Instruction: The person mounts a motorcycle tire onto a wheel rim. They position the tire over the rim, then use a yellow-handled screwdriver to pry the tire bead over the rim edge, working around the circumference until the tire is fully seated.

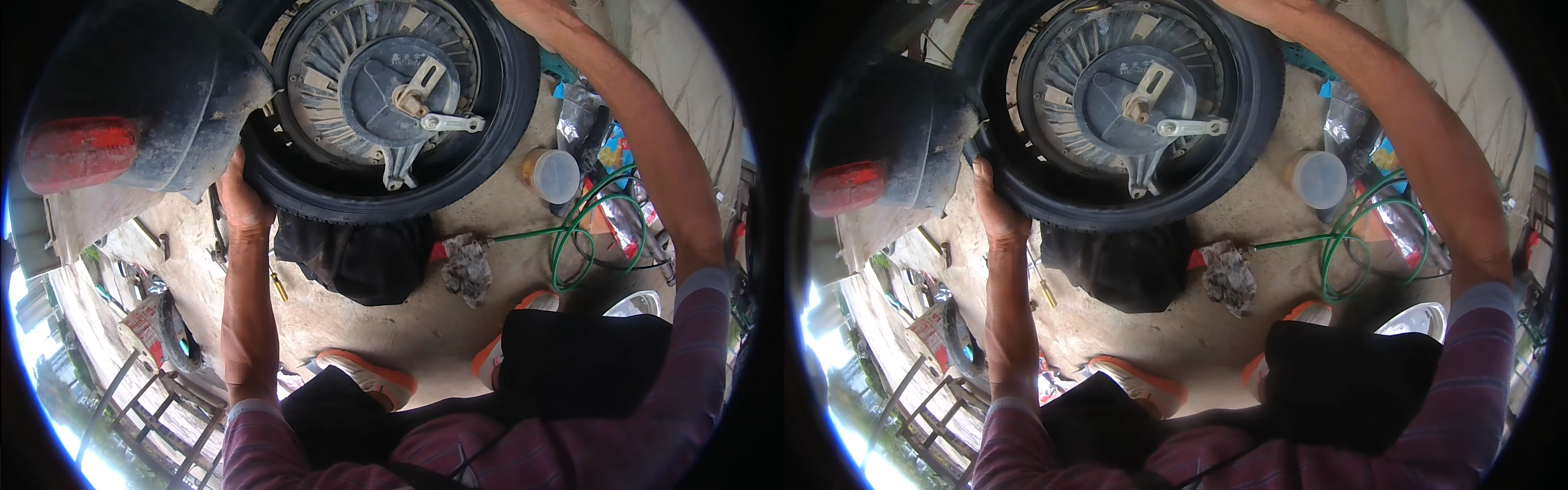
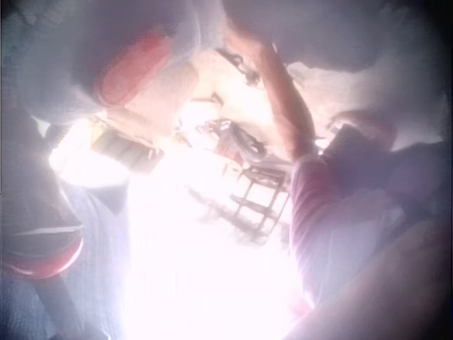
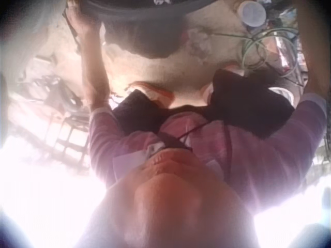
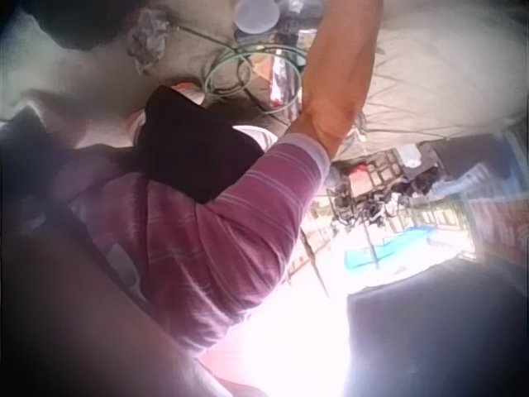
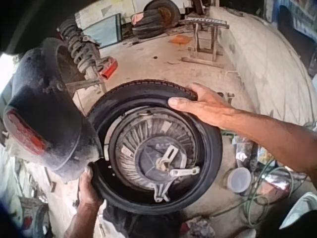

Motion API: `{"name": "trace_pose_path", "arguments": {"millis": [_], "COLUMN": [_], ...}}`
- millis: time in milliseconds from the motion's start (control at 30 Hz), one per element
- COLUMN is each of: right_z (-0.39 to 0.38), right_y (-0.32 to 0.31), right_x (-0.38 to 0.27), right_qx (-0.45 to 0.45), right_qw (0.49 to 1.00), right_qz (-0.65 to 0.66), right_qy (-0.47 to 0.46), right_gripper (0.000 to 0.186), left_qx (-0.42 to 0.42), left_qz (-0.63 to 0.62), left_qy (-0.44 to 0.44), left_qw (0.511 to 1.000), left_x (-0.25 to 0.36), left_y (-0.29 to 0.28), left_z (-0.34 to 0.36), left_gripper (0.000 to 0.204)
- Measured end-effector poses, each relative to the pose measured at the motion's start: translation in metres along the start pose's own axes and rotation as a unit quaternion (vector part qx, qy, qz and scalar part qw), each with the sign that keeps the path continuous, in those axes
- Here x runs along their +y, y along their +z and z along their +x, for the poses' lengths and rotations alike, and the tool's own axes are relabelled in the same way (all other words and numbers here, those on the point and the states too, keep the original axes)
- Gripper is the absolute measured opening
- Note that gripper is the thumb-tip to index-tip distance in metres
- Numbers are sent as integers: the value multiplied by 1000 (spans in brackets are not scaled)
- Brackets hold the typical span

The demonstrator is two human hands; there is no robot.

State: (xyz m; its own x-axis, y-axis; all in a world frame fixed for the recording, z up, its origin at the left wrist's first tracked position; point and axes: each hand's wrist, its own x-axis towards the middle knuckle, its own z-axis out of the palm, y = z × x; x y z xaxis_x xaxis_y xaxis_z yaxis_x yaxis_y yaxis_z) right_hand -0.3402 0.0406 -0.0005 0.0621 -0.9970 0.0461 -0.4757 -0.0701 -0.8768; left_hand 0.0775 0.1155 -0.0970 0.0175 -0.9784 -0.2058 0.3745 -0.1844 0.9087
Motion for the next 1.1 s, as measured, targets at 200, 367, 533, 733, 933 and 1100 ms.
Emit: {"name": "trace_pose_path", "arguments": {"millis": [200, 367, 533, 733, 933, 1100], "right_z": [18, 18, 16, 7, 11, 3], "right_y": [3, -8, -7, -12, -8, -7], "right_x": [5, 27, 25, 28, 38, 43], "right_qx": [-33, -24, -69, -40, -44, -19], "right_qw": [999, 997, 989, 993, 987, 989], "right_qz": [12, 9, 130, 104, 146, 142], "right_qy": [19, 71, -1, 44, 44, 48], "right_gripper": [110, 108, 93, 69, 71, 72], "left_qx": [87, 87, 207, 199, 86, 129], "left_qz": [6, -48, -34, -19, 5, -9], "left_qy": [-70, -110, -136, -94, -50, -95], "left_qw": [994, 989, 968, 975, 995, 987], "left_x": [7, 11, 29, 28, 0, 11], "left_y": [15, 20, 74, 94, -5, 45], "left_z": [-6, -2, -1, 1, 21, 6], "left_gripper": [66, 78, 83, 74, 71, 77]}}
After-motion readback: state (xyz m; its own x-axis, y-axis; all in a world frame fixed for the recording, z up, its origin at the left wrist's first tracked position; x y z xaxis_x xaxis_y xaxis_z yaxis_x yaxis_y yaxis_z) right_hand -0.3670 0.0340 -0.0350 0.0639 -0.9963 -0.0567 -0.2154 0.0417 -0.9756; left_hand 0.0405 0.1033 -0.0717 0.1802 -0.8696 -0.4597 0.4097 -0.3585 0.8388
